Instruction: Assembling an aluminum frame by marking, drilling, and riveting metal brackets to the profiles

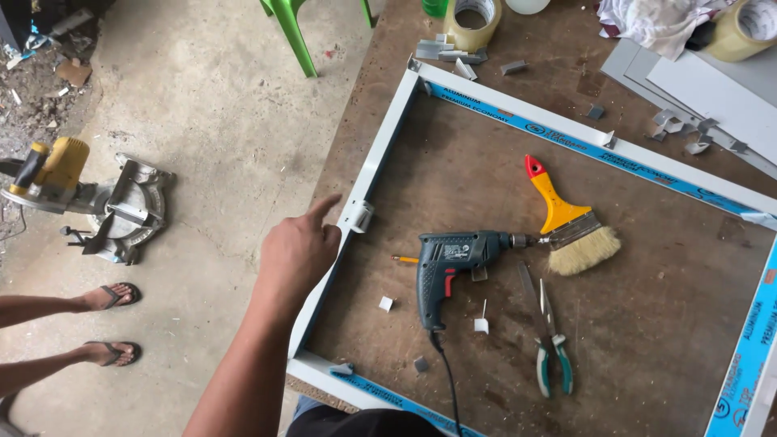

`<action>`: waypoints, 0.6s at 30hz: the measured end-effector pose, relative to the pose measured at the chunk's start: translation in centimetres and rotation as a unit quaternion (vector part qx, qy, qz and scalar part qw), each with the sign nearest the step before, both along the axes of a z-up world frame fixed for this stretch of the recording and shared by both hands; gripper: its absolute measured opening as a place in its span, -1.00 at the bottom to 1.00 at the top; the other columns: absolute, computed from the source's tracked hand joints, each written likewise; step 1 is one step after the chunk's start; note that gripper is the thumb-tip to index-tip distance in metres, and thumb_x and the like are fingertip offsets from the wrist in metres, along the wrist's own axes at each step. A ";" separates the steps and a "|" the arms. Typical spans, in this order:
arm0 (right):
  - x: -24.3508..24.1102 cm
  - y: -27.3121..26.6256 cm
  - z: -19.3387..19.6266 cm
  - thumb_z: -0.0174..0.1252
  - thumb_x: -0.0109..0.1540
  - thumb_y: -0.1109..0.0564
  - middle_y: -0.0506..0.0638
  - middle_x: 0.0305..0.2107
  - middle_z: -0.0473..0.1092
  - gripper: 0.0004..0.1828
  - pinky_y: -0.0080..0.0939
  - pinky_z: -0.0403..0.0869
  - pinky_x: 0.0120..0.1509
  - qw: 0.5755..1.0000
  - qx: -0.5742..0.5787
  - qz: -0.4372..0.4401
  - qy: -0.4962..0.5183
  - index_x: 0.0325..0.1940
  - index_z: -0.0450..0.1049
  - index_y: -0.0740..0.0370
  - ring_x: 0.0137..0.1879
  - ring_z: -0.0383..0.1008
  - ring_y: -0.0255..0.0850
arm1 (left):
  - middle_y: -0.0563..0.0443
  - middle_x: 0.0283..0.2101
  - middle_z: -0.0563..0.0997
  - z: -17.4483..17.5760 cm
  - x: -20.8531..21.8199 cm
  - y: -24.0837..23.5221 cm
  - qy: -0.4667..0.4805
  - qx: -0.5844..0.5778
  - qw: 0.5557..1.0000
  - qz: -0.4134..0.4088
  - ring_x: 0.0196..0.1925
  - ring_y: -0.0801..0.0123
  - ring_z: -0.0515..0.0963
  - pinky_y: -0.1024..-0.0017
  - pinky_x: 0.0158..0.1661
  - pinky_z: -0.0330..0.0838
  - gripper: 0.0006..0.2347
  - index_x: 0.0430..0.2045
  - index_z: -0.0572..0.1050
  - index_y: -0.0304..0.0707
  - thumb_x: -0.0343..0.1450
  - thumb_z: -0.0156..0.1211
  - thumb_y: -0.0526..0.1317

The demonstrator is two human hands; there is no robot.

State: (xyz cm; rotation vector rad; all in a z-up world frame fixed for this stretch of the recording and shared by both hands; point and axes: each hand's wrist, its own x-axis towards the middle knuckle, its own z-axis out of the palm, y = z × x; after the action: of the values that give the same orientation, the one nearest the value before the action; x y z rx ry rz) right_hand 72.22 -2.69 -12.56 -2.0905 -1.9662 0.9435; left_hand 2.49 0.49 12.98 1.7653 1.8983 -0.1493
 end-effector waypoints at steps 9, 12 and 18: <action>-26.5 -24.9 7.8 0.49 -0.12 0.08 -0.04 -0.22 0.57 -0.46 -0.21 0.46 0.11 0.969 0.065 -0.165 0.171 -0.09 0.53 0.12 -0.06 0.57 -0.22 | -0.48 -0.05 0.51 0.8 1.2 -10.4 -0.527 -0.028 0.850 0.002 0.03 -0.26 0.53 -0.08 0.07 0.38 -0.39 0.30 0.27 -0.37 0.32 0.04 -0.06; -41.5 -25.9 15.5 0.55 -0.17 0.07 -0.04 -0.21 0.57 -0.38 -0.21 0.46 0.10 0.944 0.101 -0.222 0.223 -0.06 0.51 0.13 -0.05 0.56 -0.23 | -0.41 0.30 0.33 -0.4 3.9 -16.0 -0.667 -0.145 0.727 -0.074 0.33 -0.12 0.35 0.02 0.30 0.21 -0.28 0.41 0.06 -0.43 0.38 0.06 0.02; -57.1 -21.2 26.1 0.30 0.10 0.08 0.19 0.12 0.35 -0.29 -0.07 0.31 0.35 0.963 -0.020 -0.048 0.266 0.31 0.28 0.25 0.27 0.40 0.06 | -0.46 -0.14 0.68 -4.3 -5.5 -20.3 -0.784 -0.127 0.547 0.265 -0.03 -0.24 0.66 -0.04 0.09 0.50 -0.54 -0.01 0.47 -0.65 0.19 0.22 -0.36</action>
State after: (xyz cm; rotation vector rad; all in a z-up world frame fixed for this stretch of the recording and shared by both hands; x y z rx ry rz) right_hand 15.13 -23.87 13.54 -1.6888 -1.5666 1.3560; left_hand -3.01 -19.85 8.72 0.3878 0.7304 0.9987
